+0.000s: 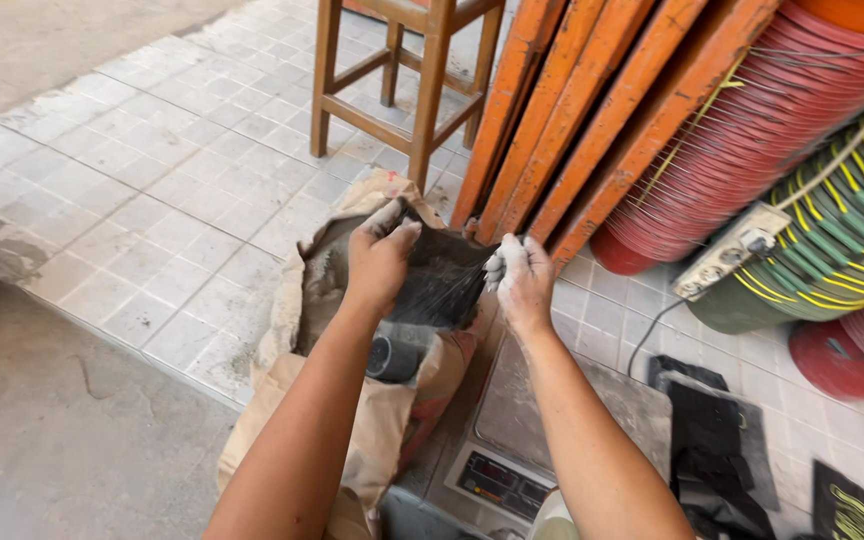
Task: The person scoops cement from a large sack into a black plastic bag using a metal cup. They place the bag on a digital scale to check the weight, then tie the bag closed and set it aside. The person repeats this process multiple times, filling and weighing several bags of cement.
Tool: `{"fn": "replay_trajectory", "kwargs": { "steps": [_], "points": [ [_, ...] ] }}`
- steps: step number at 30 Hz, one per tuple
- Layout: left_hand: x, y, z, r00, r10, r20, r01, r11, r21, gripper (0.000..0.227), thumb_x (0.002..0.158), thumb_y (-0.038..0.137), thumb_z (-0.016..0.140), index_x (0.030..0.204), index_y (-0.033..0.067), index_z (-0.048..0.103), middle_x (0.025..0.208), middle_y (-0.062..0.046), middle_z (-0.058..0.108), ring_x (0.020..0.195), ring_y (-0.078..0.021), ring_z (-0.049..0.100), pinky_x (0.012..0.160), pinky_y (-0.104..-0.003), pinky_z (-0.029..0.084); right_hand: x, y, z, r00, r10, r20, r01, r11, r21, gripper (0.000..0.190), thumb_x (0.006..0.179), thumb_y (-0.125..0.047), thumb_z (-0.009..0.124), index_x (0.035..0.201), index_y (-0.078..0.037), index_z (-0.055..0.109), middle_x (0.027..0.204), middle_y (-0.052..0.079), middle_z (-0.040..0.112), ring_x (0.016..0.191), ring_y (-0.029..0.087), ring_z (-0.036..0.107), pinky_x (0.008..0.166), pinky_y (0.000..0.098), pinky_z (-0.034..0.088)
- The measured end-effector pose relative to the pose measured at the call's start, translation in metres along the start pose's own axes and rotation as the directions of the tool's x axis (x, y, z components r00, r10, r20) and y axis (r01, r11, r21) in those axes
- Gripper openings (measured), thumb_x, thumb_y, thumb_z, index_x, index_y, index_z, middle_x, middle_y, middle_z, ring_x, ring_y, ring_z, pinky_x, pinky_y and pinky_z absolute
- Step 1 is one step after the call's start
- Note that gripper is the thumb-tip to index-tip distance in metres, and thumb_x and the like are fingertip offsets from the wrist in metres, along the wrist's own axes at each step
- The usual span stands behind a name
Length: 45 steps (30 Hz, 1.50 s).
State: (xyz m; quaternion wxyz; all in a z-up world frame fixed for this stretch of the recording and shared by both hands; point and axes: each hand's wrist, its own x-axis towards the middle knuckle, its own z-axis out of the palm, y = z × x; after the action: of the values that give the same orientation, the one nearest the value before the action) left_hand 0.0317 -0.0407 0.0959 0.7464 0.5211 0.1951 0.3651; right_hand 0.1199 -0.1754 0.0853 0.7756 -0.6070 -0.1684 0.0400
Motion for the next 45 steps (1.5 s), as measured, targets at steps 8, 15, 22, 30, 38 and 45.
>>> {"fn": "replay_trajectory", "kwargs": {
  "steps": [8,15,22,30,38,45],
  "points": [
    [-0.034,-0.039,0.091,0.990,-0.020,0.138,0.037,0.992,-0.118,0.039,0.074,0.001,0.058,0.112,-0.0072,0.056,0.061,-0.008,0.052,0.049,-0.0098,0.045,0.046,-0.022,0.038,-0.003,-0.027,-0.106,0.971,-0.191,-0.146,0.173,0.977,-0.123,0.030,0.089,-0.019,0.053,0.062,-0.006,0.049,0.048,0.011,0.052,0.037,0.013,0.048,0.032,0.0217,0.038],
    [-0.080,-0.085,0.158,0.928,-0.269,0.257,0.306,0.945,-0.117,0.045,0.077,0.002,0.059,0.118,-0.0131,0.047,0.071,-0.016,0.055,0.061,-0.0189,0.055,0.057,-0.034,0.047,-0.010,-0.029,-0.219,0.963,-0.086,-0.254,-0.014,0.929,-0.370,0.024,0.083,-0.016,0.054,0.062,-0.004,0.054,0.046,0.009,0.049,0.041,0.013,0.047,0.035,0.0239,0.039],
    [-0.091,-0.202,0.197,0.841,-0.446,0.304,0.414,0.895,0.168,0.031,0.079,0.011,0.061,0.107,-0.0021,0.060,0.074,-0.012,0.058,0.068,-0.0164,0.060,0.061,-0.030,0.050,-0.034,-0.002,-0.297,0.960,0.076,-0.269,-0.246,0.685,-0.686,0.020,0.080,-0.024,0.058,0.067,-0.009,0.063,0.053,0.009,0.059,0.056,0.022,0.061,0.051,0.0350,0.048],
    [-0.124,-0.138,0.202,0.881,-0.425,0.209,0.126,0.636,0.761,0.027,0.063,0.026,0.068,0.086,0.0144,0.063,0.071,-0.004,0.067,0.083,-0.0211,0.066,0.072,-0.035,0.052,-0.046,-0.025,-0.320,0.951,0.212,-0.225,-0.305,0.531,-0.790,0.020,0.075,-0.021,0.056,0.074,-0.003,0.065,0.059,0.010,0.061,0.063,0.020,0.062,0.060,0.0341,0.049],
    [-0.135,-0.101,0.208,0.876,-0.460,0.142,0.132,0.513,0.848,0.043,0.067,0.027,0.063,0.102,0.0076,0.048,0.097,-0.016,0.064,0.101,-0.0318,0.059,0.087,-0.041,0.048,-0.026,-0.006,-0.344,0.940,0.204,-0.275,-0.337,0.413,-0.846,0.024,0.071,-0.025,0.055,0.081,-0.005,0.066,0.076,0.015,0.062,0.082,0.031,0.061,0.068,0.0408,0.046],
    [-0.136,-0.091,0.204,0.854,-0.468,0.227,0.092,0.566,0.819,0.045,0.072,0.025,0.061,0.108,0.0036,0.043,0.100,-0.023,0.061,0.103,-0.0396,0.056,0.086,-0.048,0.047,-0.034,-0.027,-0.316,0.916,0.206,-0.343,-0.397,0.358,-0.845,0.025,0.069,-0.032,0.060,0.083,-0.012,0.067,0.081,0.010,0.065,0.091,0.029,0.061,0.076,0.0402,0.049]
  ]
}}
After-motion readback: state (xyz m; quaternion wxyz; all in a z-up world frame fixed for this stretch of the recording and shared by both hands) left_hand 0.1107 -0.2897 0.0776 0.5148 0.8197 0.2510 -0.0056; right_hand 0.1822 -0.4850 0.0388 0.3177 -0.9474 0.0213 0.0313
